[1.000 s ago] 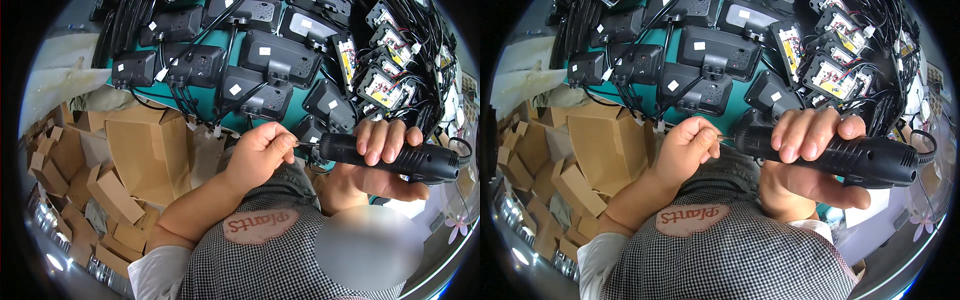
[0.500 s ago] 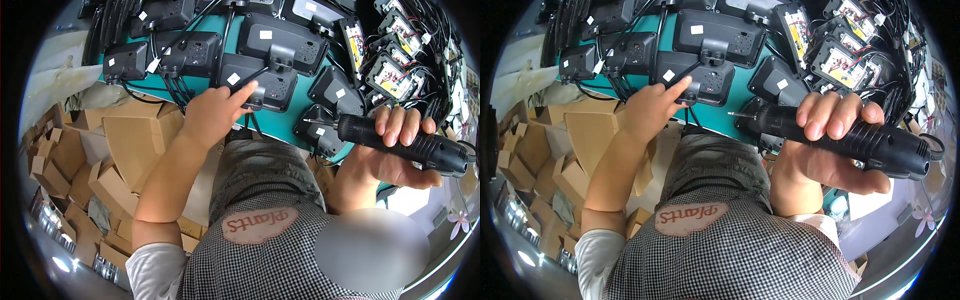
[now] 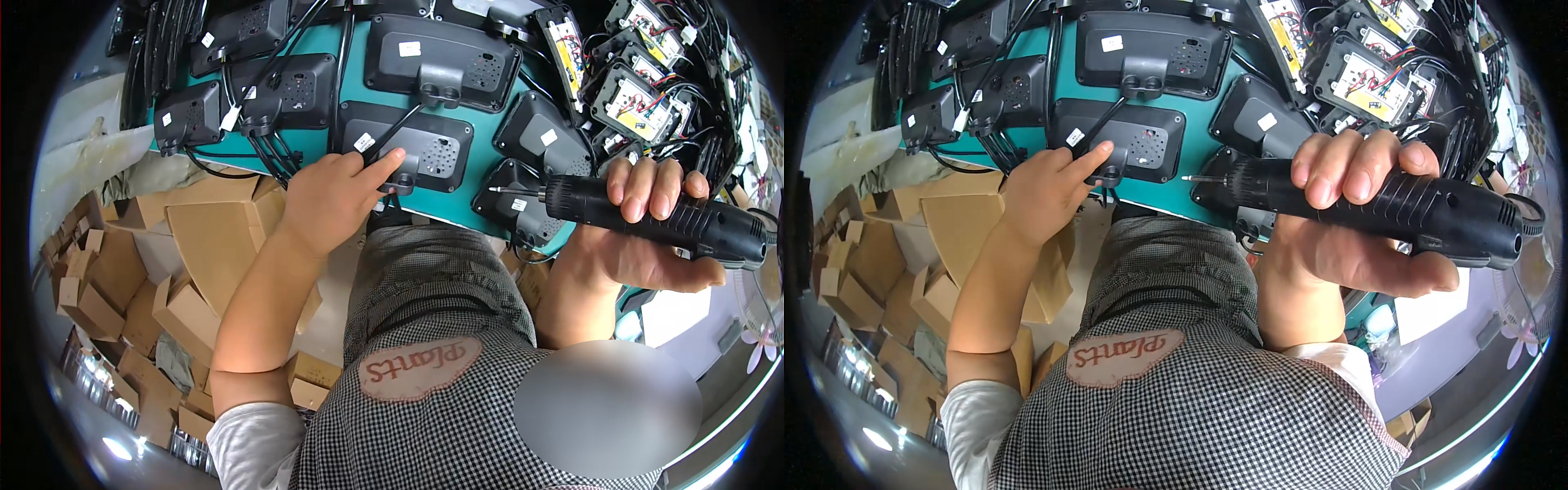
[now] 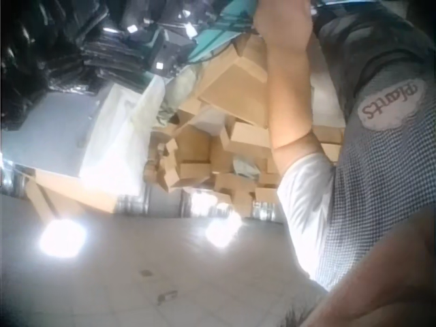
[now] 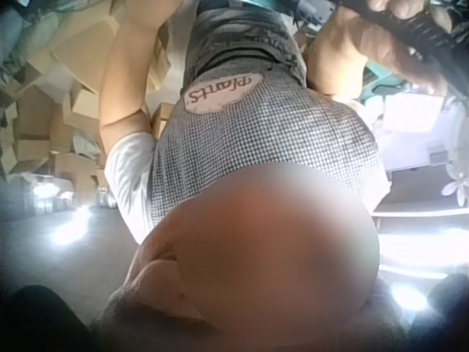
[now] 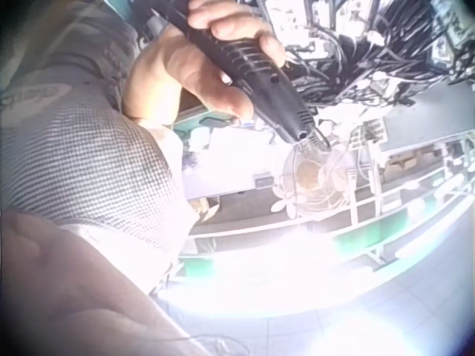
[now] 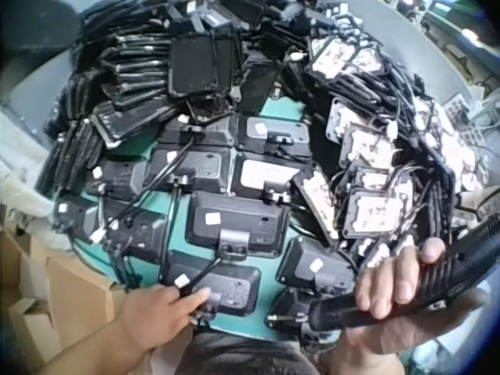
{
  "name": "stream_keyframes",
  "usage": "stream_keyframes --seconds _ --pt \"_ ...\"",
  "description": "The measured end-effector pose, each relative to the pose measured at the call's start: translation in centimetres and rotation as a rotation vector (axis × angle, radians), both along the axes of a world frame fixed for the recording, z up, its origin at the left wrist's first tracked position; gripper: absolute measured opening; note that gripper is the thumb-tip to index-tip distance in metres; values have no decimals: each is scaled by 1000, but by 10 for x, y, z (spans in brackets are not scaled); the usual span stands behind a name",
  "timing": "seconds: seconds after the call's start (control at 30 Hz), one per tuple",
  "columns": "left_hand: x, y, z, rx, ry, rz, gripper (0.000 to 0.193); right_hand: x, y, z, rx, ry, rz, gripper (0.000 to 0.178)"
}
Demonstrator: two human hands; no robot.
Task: The person uses a handheld electric screwdriver to fasten screws into the back of multiple black electronic devices arranged on a green workbench. They repeatedly pick up screws, align them with the screwdriver, and drive them into the devices, occasionally moving the devices to access different screw holes.
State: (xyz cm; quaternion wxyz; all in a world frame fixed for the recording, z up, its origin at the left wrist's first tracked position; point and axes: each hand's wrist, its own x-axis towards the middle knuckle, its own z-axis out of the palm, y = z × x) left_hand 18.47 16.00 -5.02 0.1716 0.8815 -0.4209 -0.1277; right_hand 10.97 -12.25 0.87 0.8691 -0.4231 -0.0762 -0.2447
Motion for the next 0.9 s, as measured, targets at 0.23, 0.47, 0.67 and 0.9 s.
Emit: stream_keyframes --seconds 0.23,0.47,0.67,0.9 --pt "3 1 -3 -55 -106 -128 54 1 -1 -4 -7 2 1 82" --pt "-5 3 -16 -75 -126 -208 54 5 1 -7 2 18 -24 83" --pt "-14 -1 -20 -36 -76 -188 61 7 2 -7 2 30 -22 83" --pt "-22 -5 -19 -19 -158 -205 49 8 -2 -9 -22 45 -35 81"
